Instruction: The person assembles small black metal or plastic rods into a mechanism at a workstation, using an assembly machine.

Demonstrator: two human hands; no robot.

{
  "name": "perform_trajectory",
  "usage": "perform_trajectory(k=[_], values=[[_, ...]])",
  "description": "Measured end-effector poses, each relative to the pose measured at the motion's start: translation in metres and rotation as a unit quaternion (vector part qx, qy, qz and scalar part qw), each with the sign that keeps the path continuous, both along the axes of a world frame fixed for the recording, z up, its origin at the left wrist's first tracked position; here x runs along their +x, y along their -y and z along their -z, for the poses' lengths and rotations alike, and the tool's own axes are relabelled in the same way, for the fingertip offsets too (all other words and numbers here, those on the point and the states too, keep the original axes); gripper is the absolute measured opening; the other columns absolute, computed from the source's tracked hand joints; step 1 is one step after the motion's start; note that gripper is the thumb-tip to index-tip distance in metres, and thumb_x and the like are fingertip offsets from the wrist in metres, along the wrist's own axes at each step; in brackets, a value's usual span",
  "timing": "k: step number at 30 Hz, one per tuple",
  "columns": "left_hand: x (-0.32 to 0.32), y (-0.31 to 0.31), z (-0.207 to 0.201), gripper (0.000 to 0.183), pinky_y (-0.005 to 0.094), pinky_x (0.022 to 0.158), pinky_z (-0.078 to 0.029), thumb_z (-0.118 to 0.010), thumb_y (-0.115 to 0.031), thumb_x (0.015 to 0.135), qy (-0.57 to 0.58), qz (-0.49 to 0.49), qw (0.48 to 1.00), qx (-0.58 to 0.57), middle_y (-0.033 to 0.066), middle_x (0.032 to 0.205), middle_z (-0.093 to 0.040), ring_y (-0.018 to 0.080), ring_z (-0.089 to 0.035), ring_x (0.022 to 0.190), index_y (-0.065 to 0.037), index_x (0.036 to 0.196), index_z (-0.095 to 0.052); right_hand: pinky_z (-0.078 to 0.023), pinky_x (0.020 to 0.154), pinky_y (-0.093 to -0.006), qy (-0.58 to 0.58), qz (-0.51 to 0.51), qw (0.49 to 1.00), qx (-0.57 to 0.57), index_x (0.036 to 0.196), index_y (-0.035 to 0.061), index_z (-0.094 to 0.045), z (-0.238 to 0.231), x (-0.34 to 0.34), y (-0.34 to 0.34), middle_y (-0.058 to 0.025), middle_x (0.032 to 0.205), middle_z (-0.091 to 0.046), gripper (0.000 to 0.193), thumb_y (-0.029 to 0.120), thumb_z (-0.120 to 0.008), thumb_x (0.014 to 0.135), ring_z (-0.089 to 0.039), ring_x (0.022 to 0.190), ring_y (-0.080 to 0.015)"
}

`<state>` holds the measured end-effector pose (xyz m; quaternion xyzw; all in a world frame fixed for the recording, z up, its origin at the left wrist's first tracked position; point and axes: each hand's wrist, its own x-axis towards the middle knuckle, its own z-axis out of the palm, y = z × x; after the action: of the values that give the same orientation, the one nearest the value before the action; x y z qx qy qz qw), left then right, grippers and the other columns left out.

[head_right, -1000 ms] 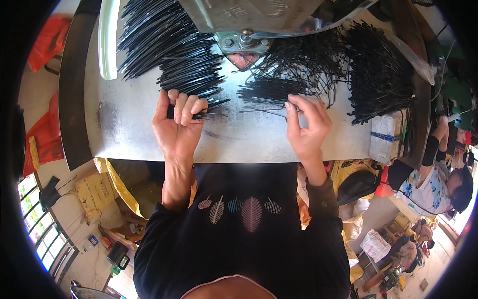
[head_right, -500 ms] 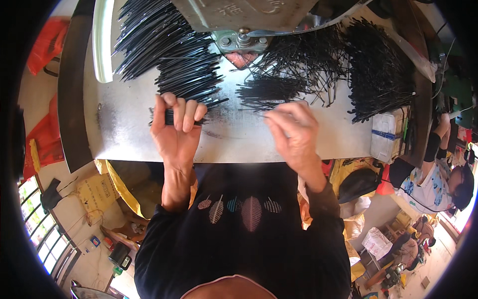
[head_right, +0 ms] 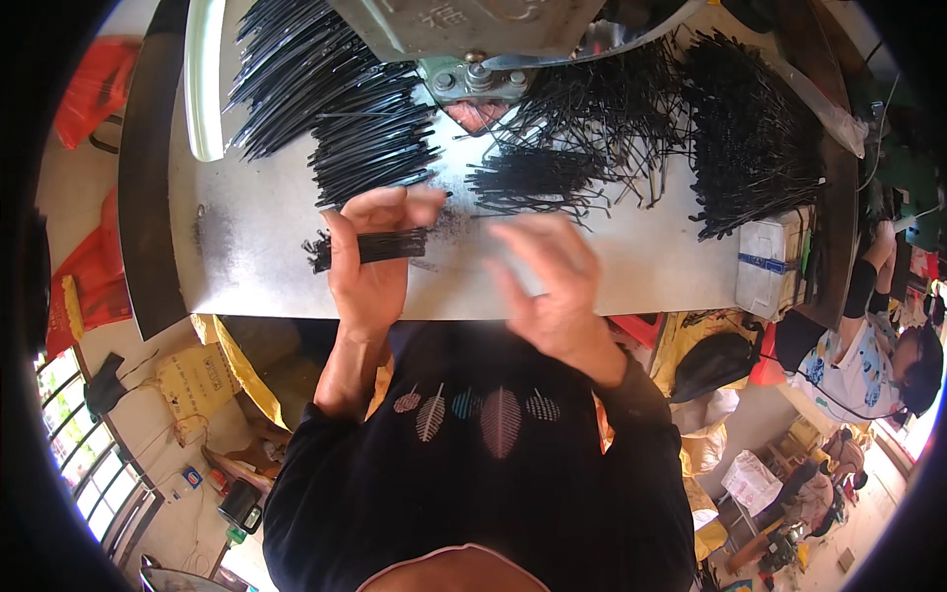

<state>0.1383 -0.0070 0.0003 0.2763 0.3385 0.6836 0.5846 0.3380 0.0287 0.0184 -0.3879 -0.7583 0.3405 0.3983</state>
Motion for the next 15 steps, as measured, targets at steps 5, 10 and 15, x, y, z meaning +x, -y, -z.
perform_trajectory(k=[5,10,15], values=[[0.006,-0.003,0.0,0.076,0.0495,0.117,-0.031,-0.025,-0.062,0.106,0.065,-0.001,0.998,0.014,0.0182,0.147,-0.052,0.0302,-0.051,0.13,0.001,0.135,-0.056,-0.053,0.077,-0.0357,-0.128,-0.053,0.988,-0.073,0.121,0.0029,-0.068,-0.009,-0.057,0.006,-0.0139,0.11,-0.065,0.044,-0.001,-0.075,0.078,-0.064,0.092,-0.0274],[0.006,0.001,-0.01,0.07,0.0442,0.105,-0.044,-0.03,-0.059,0.107,0.121,0.03,0.99,-0.068,0.0176,0.144,-0.056,0.0266,-0.055,0.124,-0.001,0.137,-0.056,-0.051,0.068,-0.03,-0.137,-0.092,0.98,-0.108,0.102,0.0031,-0.067,0.004,-0.068,0.001,-0.009,0.103,-0.062,0.027,-0.006,-0.07,0.077,-0.062,0.083,-0.0211],[0.0,0.003,-0.01,0.06,0.0432,0.103,-0.045,-0.034,-0.053,0.109,0.151,0.026,0.973,-0.174,0.0203,0.133,-0.063,0.0273,-0.057,0.122,-0.002,0.129,-0.059,-0.053,0.069,-0.0267,-0.091,-0.104,0.986,-0.094,0.093,0.001,-0.065,0.002,-0.069,-0.003,-0.0079,0.1,-0.062,0.023,-0.01,-0.071,0.074,-0.063,0.083,-0.0146]])
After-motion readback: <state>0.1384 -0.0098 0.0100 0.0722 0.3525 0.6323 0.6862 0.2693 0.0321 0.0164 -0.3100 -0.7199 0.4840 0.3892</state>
